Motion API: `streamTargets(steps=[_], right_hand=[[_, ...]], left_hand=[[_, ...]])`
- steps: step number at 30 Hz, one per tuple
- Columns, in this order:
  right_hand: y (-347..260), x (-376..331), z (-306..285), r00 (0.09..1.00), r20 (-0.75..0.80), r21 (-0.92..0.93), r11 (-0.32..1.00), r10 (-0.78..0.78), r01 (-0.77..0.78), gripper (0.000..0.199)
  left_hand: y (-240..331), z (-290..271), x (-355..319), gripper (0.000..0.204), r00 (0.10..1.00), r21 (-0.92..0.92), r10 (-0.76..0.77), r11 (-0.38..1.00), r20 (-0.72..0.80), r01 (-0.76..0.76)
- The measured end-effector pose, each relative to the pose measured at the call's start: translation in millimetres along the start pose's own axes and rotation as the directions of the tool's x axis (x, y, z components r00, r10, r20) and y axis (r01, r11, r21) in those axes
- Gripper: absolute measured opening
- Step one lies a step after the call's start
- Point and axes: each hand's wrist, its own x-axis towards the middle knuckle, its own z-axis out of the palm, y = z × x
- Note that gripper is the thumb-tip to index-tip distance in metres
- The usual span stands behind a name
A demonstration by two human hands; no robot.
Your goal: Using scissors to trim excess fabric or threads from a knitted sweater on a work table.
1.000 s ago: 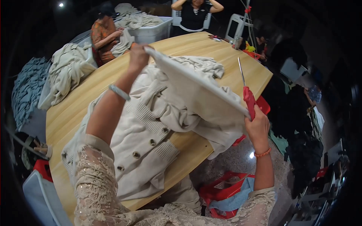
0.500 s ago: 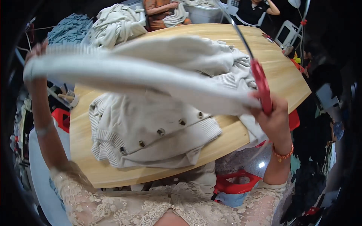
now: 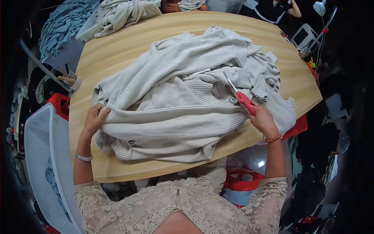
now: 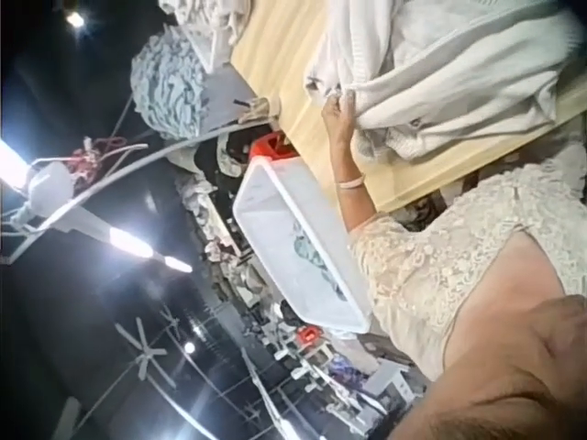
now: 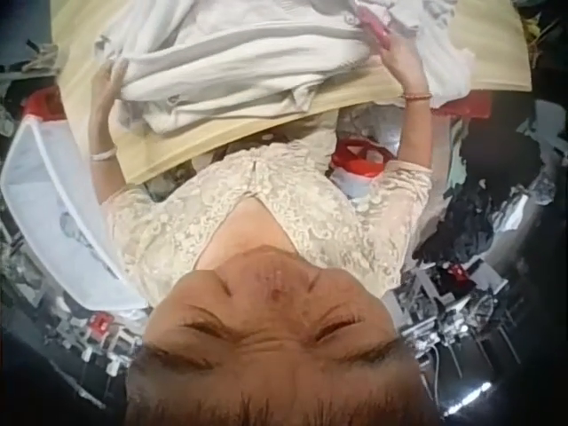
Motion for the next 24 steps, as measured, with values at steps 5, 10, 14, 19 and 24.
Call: streamTargets(steps=[5, 10, 14, 19, 24], right_hand=[[14.1, -41.9, -6.1, 0.97, -0.145, -0.227, 0.947, 0.197, -0.227, 0.02], [34.3, -81.1, -34.0, 0.92, -0.337, -0.083, 0.967, 0.199, -0.24, 0.026], [30.6, -103.7, -47.8, 0.956, -0.113, 0.156, 0.955, 0.269, -0.251, 0.031], [20.9, -139.2, -58.7, 0.999, -0.019, 0.096, 0.995, 0.031, -0.029, 0.024], [-1.7, -146.6, -81.0, 0.974, 0.222, 0.171, 0.981, 0.05, -0.089, 0.02]], left_hand=[[31.4, 8.9, -9.8, 0.011, 0.936, 0.723, 0.292, 0.688, -0.199, -0.061], [135.7, 133.2, -20.3, 0.033, 0.745, 0.507, 0.666, 0.631, 0.035, -0.588], [169.3, 257.1, -15.9, 0.047, 0.467, 0.16, 0.741, 0.449, 0.482, -0.879], [148.0, 332.4, 14.3, 0.062, 0.331, 0.188, 0.654, 0.281, 0.68, -0.941], [132.8, 341.1, 11.1, 0.063, 0.349, 0.146, 0.704, 0.334, 0.618, -0.931]])
